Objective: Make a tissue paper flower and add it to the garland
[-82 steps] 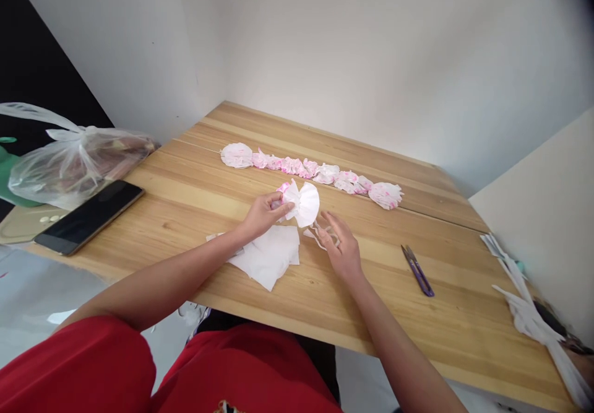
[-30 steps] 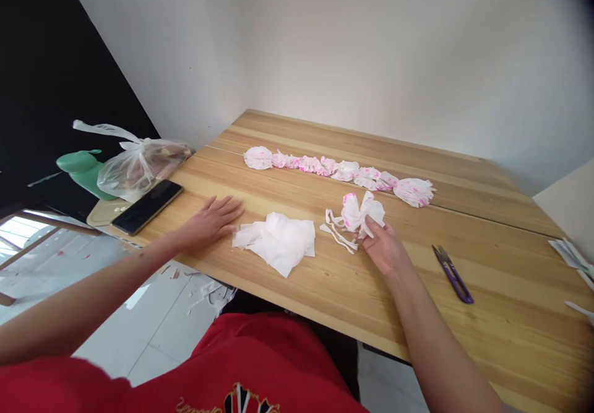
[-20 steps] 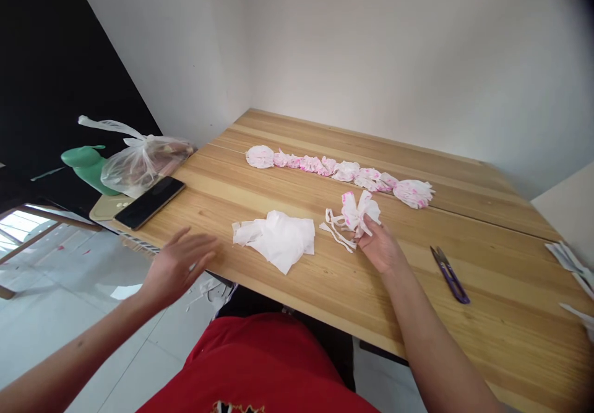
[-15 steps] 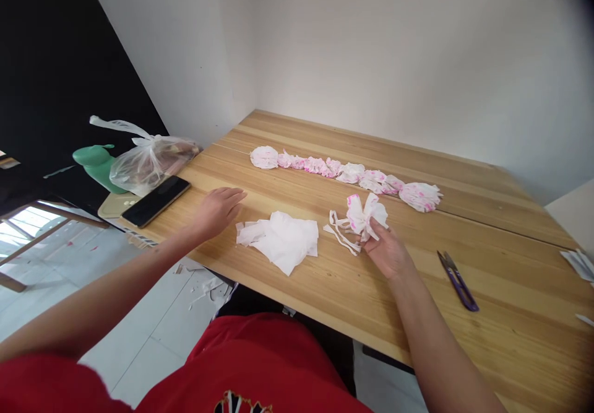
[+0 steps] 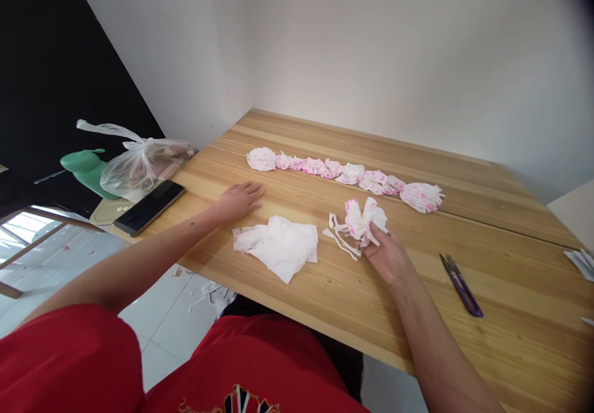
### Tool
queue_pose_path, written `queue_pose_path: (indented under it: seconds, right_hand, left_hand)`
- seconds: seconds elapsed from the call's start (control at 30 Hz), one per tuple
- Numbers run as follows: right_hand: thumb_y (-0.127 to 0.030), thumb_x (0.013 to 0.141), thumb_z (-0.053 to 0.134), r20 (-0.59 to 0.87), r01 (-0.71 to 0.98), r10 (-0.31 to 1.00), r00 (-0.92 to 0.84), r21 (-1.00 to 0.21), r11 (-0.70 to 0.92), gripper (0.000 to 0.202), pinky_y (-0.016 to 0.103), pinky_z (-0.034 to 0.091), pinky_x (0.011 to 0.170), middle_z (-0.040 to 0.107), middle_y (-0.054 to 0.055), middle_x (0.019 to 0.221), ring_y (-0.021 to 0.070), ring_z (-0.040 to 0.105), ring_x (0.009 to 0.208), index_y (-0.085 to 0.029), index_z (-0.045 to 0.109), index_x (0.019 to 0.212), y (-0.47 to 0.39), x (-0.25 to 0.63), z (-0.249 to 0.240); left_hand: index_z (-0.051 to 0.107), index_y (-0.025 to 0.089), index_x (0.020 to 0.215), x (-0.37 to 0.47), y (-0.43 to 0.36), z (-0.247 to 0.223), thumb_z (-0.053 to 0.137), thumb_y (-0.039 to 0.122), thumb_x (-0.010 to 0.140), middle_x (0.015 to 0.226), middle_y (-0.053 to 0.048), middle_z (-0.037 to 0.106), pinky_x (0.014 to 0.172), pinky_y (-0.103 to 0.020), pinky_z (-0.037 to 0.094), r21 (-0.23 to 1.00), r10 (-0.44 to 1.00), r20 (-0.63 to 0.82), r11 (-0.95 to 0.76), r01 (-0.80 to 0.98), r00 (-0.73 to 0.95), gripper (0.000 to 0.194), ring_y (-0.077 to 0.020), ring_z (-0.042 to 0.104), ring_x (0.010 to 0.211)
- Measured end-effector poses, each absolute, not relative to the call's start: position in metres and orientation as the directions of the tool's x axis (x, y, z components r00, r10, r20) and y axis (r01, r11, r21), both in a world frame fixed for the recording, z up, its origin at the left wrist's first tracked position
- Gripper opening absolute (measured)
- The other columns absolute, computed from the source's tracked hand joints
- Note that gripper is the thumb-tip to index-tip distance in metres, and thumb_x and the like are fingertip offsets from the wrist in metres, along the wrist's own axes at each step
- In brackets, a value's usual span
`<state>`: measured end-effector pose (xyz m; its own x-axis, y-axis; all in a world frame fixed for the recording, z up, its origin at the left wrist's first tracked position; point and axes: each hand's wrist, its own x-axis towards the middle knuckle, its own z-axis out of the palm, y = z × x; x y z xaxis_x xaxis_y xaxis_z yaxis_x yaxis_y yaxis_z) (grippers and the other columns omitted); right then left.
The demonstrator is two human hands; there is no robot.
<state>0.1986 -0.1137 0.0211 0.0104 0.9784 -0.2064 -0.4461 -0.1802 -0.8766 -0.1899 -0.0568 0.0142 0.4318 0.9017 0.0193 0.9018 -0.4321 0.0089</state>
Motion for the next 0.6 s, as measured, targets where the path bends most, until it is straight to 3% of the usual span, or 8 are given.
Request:
queue_pose_path:
  seconds: [0.2,0.37,0.47,0.6]
  right_hand:
    - [-0.03,0.066,0.084,-0.205,-0.465,0.979,0.002,-0.867,-0.18,0.023,0.025,0.052,0.052,0.069,0.0,0.076,0.0116,0.056,0.059,-0.02,0.07,0.082,-0.114,0.199,0.022]
    - [-0.028,0.064,0.085,-0.226,-0.495,0.974,-0.019,-0.844,-0.206,0.025,0.024,0.052,0.05,0.07,-0.001,0.078,0.0112,0.057,0.06,-0.02,0.07,0.083,-0.115,0.197,0.025]
    - [-0.029,0.063,0.086,-0.231,-0.506,0.973,-0.014,-0.838,-0.207,0.026,0.024,0.053,0.049,0.069,-0.002,0.075,0.0111,0.057,0.059,-0.02,0.07,0.08,-0.116,0.195,0.026]
    - [-0.026,0.063,0.085,-0.222,-0.52,0.975,-0.019,-0.831,-0.199,0.026,0.024,0.053,0.05,0.071,-0.002,0.077,0.0112,0.059,0.06,-0.02,0.07,0.083,-0.118,0.193,0.027]
  left_hand:
    - [0.047,0.026,0.142,-0.214,-0.119,0.012,0.027,0.043,0.101,0.153,-0.004,0.04,0.113,-0.042,0.031,0.002,0.904,0.058,-0.424,0.906,0.423,0.048,-0.0252,0.036,0.141]
    - [0.047,0.025,0.142,-0.237,-0.201,0.001,0.029,0.047,0.101,0.153,-0.003,0.041,0.115,-0.046,0.031,0.024,0.943,0.112,-0.318,0.948,0.313,0.05,-0.0259,0.037,0.141]
    - [0.045,0.025,0.143,-0.242,-0.247,-0.009,0.038,0.046,0.099,0.151,-0.004,0.043,0.115,-0.048,0.033,0.026,0.933,0.217,-0.298,0.954,0.286,0.05,-0.0272,0.038,0.141]
    - [0.046,0.025,0.142,-0.235,-0.308,-0.032,0.048,0.033,0.094,0.148,-0.007,0.047,0.11,-0.055,0.039,0.037,0.887,0.383,-0.292,0.956,0.257,0.048,-0.0306,0.041,0.139]
